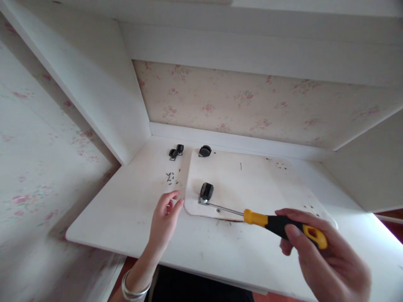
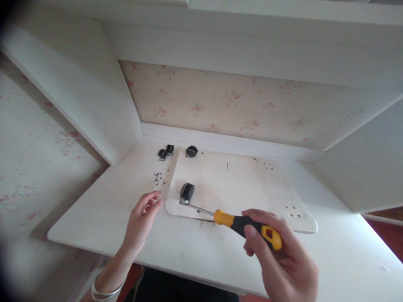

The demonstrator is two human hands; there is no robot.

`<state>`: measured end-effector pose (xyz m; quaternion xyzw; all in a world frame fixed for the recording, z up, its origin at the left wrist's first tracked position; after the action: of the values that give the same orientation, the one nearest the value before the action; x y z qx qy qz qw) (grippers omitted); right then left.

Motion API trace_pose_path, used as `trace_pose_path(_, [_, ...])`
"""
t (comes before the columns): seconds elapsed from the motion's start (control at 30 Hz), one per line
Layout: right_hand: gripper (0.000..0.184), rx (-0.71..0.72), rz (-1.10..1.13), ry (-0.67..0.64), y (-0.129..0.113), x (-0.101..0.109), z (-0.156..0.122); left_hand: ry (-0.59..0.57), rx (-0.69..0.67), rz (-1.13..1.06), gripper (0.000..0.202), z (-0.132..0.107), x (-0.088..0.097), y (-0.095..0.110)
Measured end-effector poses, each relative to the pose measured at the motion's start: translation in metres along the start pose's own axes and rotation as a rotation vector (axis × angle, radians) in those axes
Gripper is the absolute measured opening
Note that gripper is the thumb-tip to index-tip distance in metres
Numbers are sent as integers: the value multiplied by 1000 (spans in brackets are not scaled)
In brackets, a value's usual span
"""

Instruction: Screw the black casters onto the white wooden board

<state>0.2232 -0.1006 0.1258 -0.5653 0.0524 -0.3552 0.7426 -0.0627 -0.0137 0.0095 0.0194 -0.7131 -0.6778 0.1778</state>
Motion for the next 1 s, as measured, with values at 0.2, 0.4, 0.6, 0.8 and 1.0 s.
trace_pose_path(0.2, [18, -19, -14, -24, -23, -21, 13, -195, 182, -194, 55, 2, -23, -7])
trace_pose_path(0.4, [18, 190, -130, -199, -18, -28, 27, -239, 221, -258, 64, -1, -34, 0])
trace_pose_path(0.6, [16, 301, -175, -251, -19, -32, 32, -189, 236, -335, 63, 0, -42, 4])
trace_pose_path(0.8, [14, 333, -180, -273, -24, -36, 32, -180, 256, -348, 65, 0, -43, 6])
trace_pose_path(1.0, [13, 381, -191, -282, -29, -39, 34, -179, 251, -278, 58, 4, -40, 0])
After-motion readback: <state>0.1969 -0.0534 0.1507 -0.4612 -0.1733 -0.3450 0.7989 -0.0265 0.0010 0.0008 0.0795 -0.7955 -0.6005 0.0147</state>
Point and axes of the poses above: each hand's wrist, its own z-axis towards the middle knuckle, its own x-axis out of the back of the hand, y = z × x, the point moved 2 cm from there along z, towards the middle knuckle, and after that the axes turned 3 degrees about y, right-handed, at the moved point
